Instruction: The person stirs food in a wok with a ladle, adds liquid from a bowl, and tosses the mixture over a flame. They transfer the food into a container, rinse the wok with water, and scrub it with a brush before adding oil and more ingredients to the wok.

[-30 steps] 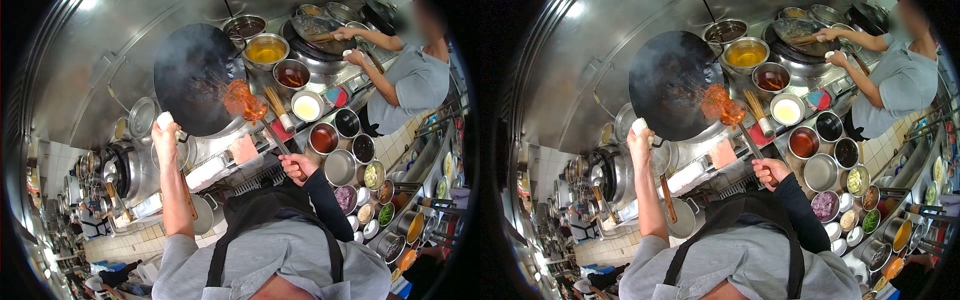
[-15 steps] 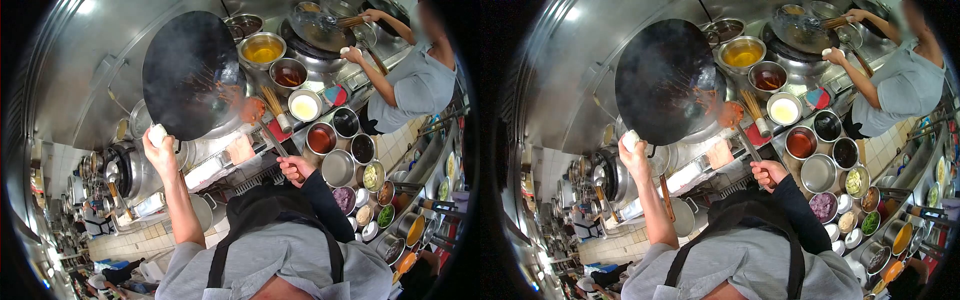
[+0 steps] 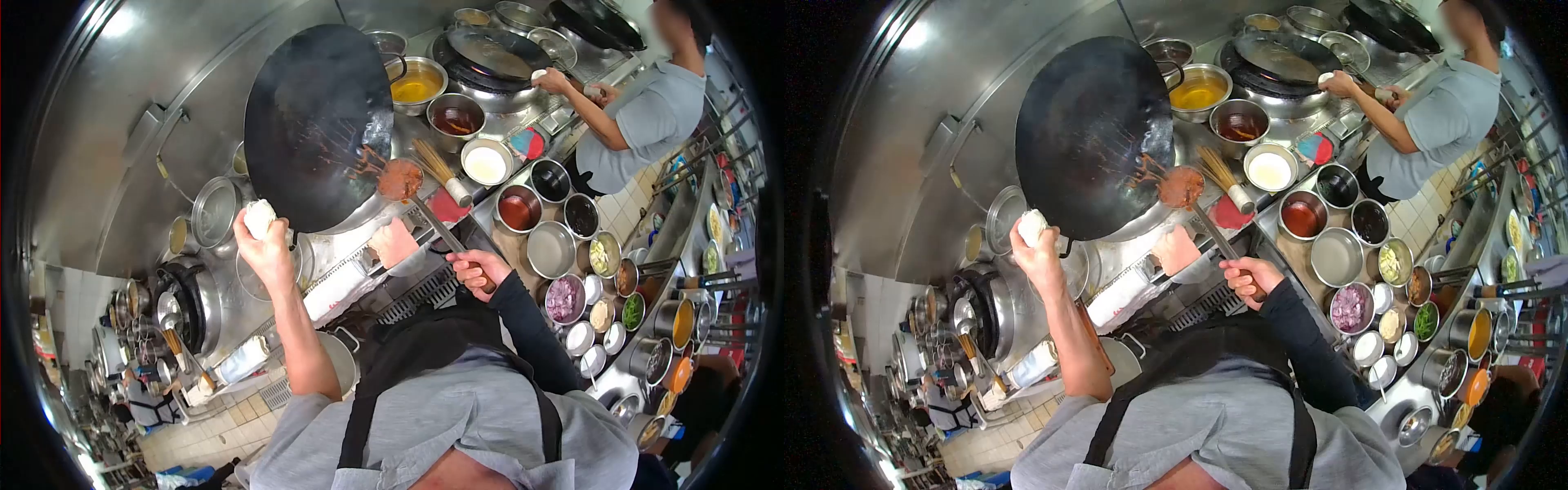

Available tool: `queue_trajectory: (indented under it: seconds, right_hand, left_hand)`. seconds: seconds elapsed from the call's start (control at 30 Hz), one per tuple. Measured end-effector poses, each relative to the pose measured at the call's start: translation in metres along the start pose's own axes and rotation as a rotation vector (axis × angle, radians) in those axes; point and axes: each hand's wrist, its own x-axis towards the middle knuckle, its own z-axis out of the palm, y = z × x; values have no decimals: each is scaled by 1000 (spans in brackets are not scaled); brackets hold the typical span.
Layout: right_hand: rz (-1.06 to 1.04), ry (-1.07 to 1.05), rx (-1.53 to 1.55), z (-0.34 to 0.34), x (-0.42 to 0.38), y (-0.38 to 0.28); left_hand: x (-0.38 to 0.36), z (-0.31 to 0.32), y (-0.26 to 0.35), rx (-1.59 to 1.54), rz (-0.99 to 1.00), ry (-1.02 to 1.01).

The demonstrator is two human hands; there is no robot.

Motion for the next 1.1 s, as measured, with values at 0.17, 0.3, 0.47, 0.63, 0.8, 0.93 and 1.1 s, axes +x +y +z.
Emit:
queue_trajectory:
  seconds: [0.17,0.3,0.47,0.63,0.8,0.93,1.1]
  right_hand:
    - [-45,19,67,5,10,32]
    - [-90,35,94,6,14,54]
    - [-147,47,112,13,12,73]
    - [-168,44,167,14,10,83]
    - [-180,-19,175,12,6,93]
    - [-268,-25,185,22,-21,108]
    - [-382,-67,262,24,-84,152]
  left_hand:
    - [32,-24,-35,-57,-130,26]
    - [61,-63,-115,-294,-460,53]
    - [60,-110,-192,-505,-933,-33]
    - [33,-125,-228,-541,-1003,30]
    - [15,-100,-260,-590,-988,-40]
    - [1,-56,-298,-587,-950,-47]
    - [-16,8,-345,-544,-923,-99]
